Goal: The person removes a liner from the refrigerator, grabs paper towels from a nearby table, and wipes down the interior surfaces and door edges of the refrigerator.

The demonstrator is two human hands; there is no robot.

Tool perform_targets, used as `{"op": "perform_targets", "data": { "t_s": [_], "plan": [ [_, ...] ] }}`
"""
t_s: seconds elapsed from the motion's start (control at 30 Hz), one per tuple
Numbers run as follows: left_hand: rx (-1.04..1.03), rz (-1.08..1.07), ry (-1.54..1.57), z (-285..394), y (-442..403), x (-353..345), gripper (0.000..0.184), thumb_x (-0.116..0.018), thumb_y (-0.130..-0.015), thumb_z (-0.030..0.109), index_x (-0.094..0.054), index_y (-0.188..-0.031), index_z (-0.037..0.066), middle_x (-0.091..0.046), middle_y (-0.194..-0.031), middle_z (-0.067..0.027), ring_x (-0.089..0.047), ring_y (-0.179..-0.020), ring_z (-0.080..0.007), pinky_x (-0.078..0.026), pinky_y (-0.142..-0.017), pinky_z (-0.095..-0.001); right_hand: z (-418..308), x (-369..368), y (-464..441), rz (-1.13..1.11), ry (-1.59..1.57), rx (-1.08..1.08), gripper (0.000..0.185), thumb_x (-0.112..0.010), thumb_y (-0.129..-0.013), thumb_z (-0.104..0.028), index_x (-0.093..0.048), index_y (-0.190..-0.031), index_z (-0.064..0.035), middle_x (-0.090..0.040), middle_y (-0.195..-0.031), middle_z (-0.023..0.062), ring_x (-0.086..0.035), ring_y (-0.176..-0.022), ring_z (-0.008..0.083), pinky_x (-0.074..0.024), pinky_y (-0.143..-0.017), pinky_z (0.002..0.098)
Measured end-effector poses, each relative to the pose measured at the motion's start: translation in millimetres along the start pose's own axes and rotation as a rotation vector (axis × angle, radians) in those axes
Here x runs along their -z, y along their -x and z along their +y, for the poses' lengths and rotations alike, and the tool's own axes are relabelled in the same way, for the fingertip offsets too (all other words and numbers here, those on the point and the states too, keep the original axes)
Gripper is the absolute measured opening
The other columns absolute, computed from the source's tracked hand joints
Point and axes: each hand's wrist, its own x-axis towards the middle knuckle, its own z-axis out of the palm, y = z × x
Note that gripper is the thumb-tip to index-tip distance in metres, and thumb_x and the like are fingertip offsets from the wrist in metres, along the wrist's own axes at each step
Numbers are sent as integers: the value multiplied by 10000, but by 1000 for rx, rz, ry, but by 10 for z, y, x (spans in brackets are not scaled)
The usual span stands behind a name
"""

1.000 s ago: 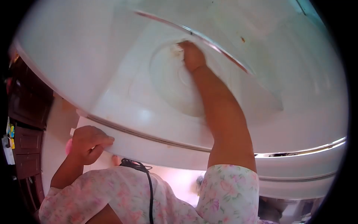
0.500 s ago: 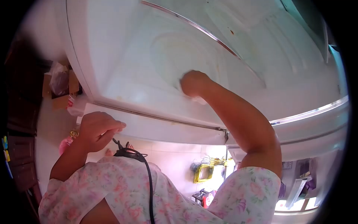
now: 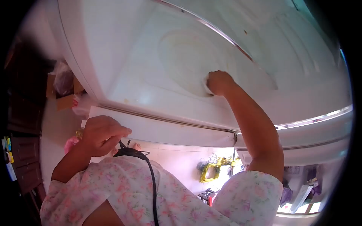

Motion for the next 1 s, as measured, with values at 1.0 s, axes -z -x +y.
{"op": "perform_targets", "data": {
  "t_s": [1.0],
  "plan": [
    [3,206,-369,-23,71,-64,297,-596,-599,20,-680,-866,121,-605,-640,-31,-571,-544,-202,-411,-466,-324,-1187,812,-2258,1044,-672,253,199,-507,-771,-52,-638,-918,-24,-619,-1052,192,-568,-1030,369,-462,-884,386]
  ]
}}
